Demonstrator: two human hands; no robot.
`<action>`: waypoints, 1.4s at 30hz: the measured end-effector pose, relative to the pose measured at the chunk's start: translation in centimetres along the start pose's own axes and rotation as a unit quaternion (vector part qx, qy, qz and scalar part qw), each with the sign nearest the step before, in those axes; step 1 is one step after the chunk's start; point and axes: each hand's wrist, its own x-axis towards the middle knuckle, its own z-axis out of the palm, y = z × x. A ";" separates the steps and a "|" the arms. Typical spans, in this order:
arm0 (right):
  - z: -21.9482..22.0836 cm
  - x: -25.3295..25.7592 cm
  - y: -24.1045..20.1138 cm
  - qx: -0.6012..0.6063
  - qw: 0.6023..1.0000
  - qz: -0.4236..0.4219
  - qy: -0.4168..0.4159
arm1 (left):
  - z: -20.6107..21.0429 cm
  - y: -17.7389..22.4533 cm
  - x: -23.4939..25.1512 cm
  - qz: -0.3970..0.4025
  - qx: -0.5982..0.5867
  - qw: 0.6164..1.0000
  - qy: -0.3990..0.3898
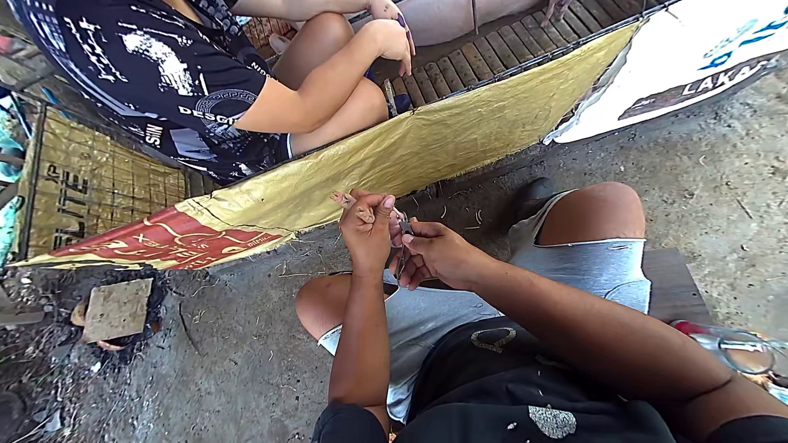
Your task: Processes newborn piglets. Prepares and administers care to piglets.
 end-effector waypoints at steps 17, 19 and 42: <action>0.6 0.0 -0.8 -0.011 1.000 0.010 0.017 | -0.3 -0.2 -0.3 0.004 0.003 1.000 -0.002; 0.6 0.0 -0.8 -0.012 1.000 0.010 0.022 | -0.3 -0.2 -0.3 0.009 0.001 1.000 -0.004; 0.4 -0.2 0.0 0.085 0.994 -0.003 0.072 | 0.4 -0.8 -0.7 -0.002 -0.009 1.000 -0.008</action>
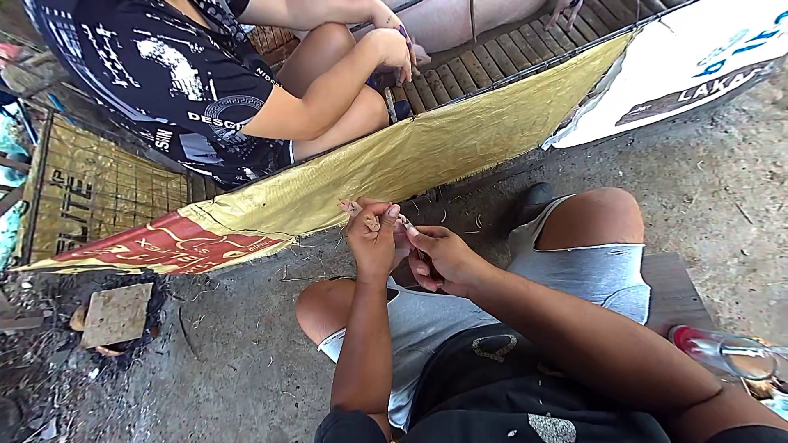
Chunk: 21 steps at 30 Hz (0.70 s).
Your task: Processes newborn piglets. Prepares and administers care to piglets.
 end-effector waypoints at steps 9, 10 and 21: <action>0.1 -1.1 -2.2 -0.218 0.974 -0.064 0.024 | 0.0 -0.1 -0.2 0.002 0.032 0.999 -0.009; -0.1 -0.9 -2.6 -0.183 0.981 -0.061 0.017 | 0.1 -0.1 -0.3 -0.003 0.028 1.000 -0.004; -4.7 -1.4 -3.8 -0.476 0.842 -0.202 0.153 | -0.9 1.3 2.4 -0.003 -0.024 0.999 -0.029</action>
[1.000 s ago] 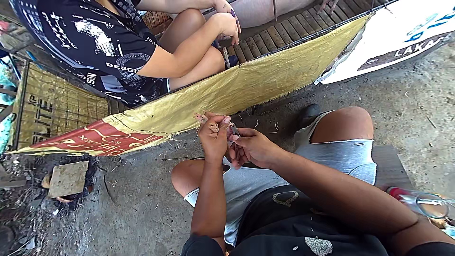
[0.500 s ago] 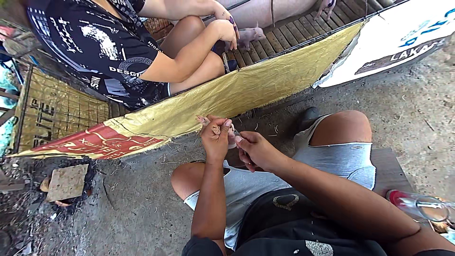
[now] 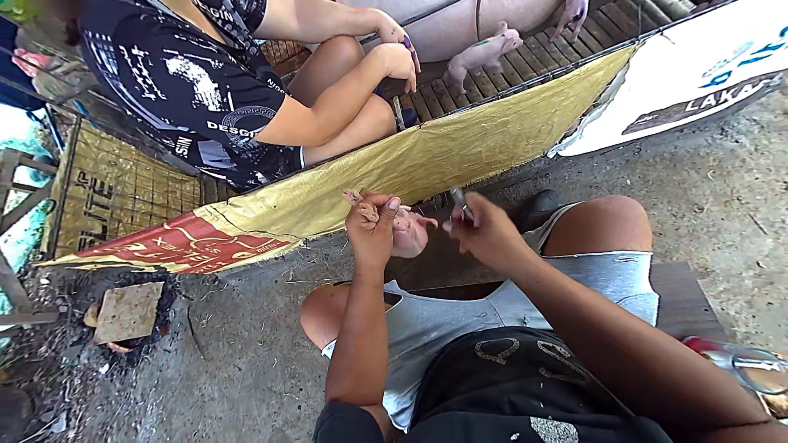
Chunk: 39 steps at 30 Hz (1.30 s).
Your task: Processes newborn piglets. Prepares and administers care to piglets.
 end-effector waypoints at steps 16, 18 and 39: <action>-6.1 -0.6 -4.8 -0.072 0.983 -0.128 0.111 | 2.3 2.5 2.6 -0.004 0.062 0.994 -0.087; -10.7 -4.1 -1.1 -0.137 0.969 -0.073 0.193 | 1.7 1.4 2.8 -0.005 0.052 0.996 -0.076; -17.2 -5.1 7.7 -0.107 0.981 0.003 0.164 | -1.6 0.5 -0.4 -0.007 0.053 0.998 0.027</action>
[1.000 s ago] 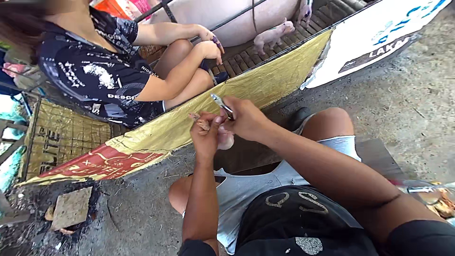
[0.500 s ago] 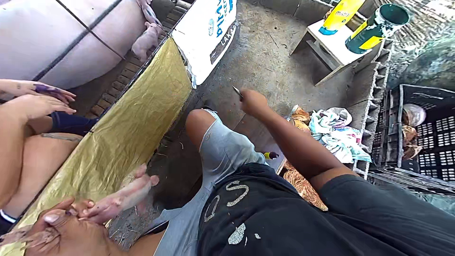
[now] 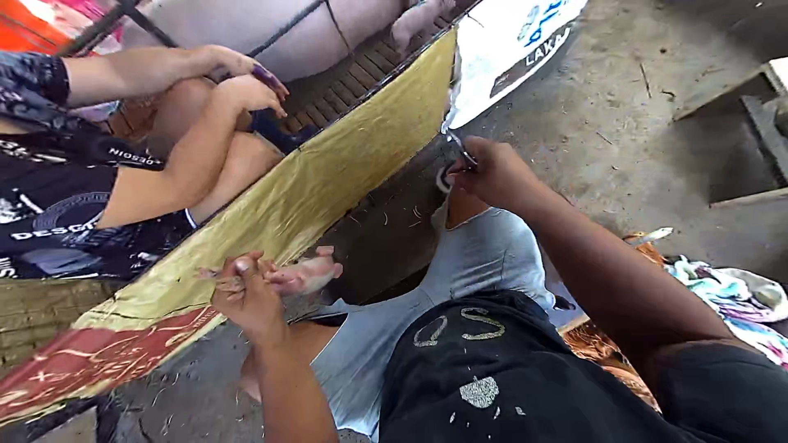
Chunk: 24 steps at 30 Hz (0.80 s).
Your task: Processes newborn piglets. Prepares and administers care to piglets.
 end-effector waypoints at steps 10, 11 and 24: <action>-2.6 -4.5 12.3 -0.041 0.939 0.259 0.225 | -1.8 1.0 0.7 0.015 -0.044 0.999 0.017; -1.8 -5.6 13.8 -0.068 0.934 0.282 0.211 | -2.0 1.2 0.7 0.008 -0.037 0.999 0.019; 5.2 -9.9 20.2 -0.146 0.868 0.469 -0.074 | 5.6 5.1 2.7 -0.171 -0.088 0.961 -0.200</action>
